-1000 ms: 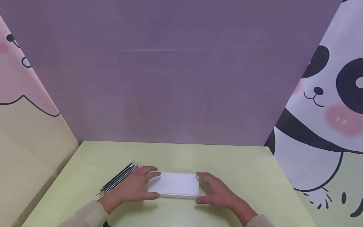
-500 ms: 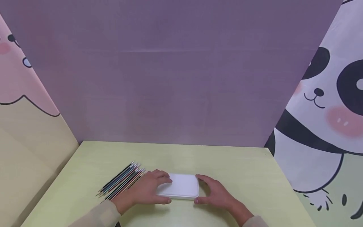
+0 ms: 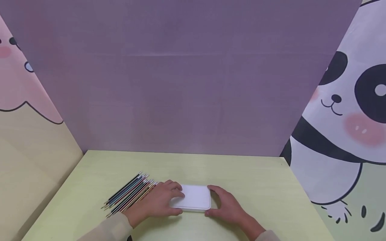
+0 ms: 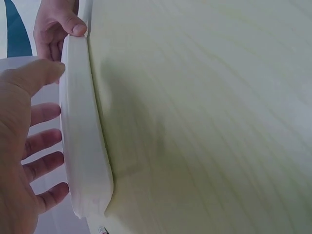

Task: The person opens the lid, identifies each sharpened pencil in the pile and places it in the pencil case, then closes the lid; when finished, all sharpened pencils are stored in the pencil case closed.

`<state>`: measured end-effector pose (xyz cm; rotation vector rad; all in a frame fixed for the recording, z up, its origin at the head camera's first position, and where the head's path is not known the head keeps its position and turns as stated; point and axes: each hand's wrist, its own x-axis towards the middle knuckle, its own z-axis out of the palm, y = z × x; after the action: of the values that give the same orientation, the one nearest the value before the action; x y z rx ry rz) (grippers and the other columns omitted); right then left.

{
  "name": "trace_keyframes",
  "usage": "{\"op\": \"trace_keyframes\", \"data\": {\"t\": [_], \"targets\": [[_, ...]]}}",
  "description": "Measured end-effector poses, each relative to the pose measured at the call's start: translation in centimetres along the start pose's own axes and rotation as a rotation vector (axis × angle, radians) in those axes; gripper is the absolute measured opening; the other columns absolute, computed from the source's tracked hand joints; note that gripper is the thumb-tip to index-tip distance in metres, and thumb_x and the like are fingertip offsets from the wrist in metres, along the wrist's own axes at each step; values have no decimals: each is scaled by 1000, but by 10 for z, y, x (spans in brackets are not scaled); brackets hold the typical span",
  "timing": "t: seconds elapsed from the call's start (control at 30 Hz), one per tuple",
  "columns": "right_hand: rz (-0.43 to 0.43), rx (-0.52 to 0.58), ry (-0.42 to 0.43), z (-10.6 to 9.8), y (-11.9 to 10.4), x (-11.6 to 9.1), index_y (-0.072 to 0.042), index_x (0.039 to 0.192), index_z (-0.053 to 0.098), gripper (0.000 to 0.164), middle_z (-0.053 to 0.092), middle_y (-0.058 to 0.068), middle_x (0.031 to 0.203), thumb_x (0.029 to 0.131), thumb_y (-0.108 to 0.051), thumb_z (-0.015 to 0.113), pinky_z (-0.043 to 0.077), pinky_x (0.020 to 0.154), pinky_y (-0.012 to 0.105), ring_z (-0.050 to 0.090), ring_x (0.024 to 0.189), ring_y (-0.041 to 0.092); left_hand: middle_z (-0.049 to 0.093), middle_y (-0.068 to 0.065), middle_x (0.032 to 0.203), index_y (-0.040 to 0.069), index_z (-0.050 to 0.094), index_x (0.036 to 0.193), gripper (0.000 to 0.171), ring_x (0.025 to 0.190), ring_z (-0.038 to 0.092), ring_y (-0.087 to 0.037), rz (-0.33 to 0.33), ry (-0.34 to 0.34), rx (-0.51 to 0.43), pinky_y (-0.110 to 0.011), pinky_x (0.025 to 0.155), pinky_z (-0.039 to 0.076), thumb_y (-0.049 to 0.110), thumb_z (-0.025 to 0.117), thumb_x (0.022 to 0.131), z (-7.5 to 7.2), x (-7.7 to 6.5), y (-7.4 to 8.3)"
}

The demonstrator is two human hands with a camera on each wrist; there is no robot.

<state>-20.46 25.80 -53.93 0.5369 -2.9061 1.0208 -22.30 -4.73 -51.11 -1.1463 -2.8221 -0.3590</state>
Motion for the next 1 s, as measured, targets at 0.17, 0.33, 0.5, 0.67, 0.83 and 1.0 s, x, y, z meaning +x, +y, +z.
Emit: {"op": "trace_keyframes", "data": {"t": [0.17,0.33,0.5,0.67,0.83,1.0], "targets": [[-4,50,9,-4,3,1,-18,140,59,84,65,-4,137,69,-47,93,46,109,49,59,131,26,62,9,126,29,73,123,46,118,53,-12,7,4,10,-35,90,46,56,72,86,-2,3,1],[-27,119,-5,-9,5,2,-14,136,62,76,68,0,133,74,-46,91,51,104,43,64,125,29,65,10,123,28,73,122,45,112,57,-13,21,8,28,-33,84,50,54,72,85,-4,6,0],[-56,132,-23,-13,3,4,-11,133,64,69,69,4,131,77,-44,89,52,102,42,65,122,32,67,12,119,30,75,119,40,104,62,-12,40,-18,70,-28,79,52,50,73,85,-10,13,0],[-43,143,-48,-15,4,5,-12,133,65,67,69,2,132,78,-45,88,52,103,41,65,123,31,68,13,114,30,76,114,33,98,64,-9,60,-41,87,-26,77,52,45,77,84,-16,19,3],[-32,156,-69,-17,4,8,-12,132,65,67,68,2,133,79,-45,88,52,104,41,65,124,31,69,12,113,29,75,114,35,95,64,-8,74,-54,86,-24,76,51,38,80,80,-19,21,7],[-38,169,-72,-18,3,9,-9,131,66,66,68,7,132,79,-43,88,52,103,42,65,124,34,68,14,95,26,71,97,24,77,59,-5,101,-45,108,-22,69,46,33,80,76,-21,24,12]]}}
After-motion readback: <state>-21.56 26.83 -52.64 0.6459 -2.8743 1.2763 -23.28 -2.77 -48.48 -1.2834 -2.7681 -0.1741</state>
